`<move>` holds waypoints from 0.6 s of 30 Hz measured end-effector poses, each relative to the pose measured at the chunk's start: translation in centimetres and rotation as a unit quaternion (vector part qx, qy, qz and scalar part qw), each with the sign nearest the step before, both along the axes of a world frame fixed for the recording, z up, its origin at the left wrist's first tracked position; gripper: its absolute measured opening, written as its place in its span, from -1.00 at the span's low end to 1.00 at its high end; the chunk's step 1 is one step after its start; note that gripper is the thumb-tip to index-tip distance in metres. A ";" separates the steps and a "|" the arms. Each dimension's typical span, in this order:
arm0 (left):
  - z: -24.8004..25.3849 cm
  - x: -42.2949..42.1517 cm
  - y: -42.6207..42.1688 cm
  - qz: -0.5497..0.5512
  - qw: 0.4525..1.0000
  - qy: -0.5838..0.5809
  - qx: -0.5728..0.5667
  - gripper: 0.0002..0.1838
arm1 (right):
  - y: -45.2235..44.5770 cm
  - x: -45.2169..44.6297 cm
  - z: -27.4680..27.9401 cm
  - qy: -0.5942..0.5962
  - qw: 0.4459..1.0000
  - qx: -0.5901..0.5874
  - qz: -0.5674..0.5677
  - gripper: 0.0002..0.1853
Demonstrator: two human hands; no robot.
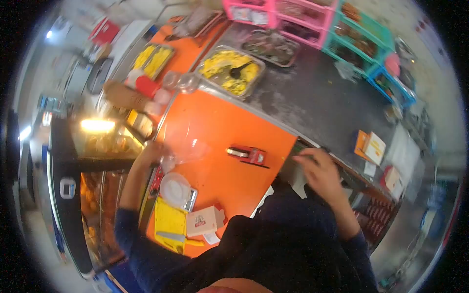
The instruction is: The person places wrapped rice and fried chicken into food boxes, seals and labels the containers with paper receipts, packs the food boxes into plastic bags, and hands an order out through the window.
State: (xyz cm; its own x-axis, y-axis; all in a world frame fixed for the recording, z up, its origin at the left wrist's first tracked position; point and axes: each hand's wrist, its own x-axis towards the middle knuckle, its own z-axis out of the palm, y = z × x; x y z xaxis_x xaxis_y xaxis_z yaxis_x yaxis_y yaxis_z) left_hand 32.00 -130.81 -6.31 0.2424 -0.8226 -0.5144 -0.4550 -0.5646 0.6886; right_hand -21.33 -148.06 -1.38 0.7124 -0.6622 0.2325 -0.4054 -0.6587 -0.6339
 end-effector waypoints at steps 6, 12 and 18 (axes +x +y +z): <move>-0.8 -16.3 9.5 0.010 0.998 0.005 0.059 -0.52 | 4.7 1.0 -2.4 -0.053 0.989 0.000 0.141 -0.74; 0.7 -39.4 3.3 0.175 0.972 0.089 -0.125 -0.83 | 8.3 -4.3 -3.2 -0.064 0.979 0.177 0.077 -0.77; -2.2 -55.1 -3.0 0.267 0.899 0.332 -0.099 -0.68 | 5.9 -18.0 -5.0 -0.005 0.946 0.319 0.059 -0.61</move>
State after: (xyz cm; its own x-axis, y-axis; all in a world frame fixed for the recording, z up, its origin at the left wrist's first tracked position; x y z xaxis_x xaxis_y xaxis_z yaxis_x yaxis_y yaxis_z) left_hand -23.08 -133.77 -8.48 0.3237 -0.7712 -0.5481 0.3936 -0.4170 0.8193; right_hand -39.32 -142.13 -6.40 0.7904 -0.5856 -0.1797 -0.3437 -0.1812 -0.9214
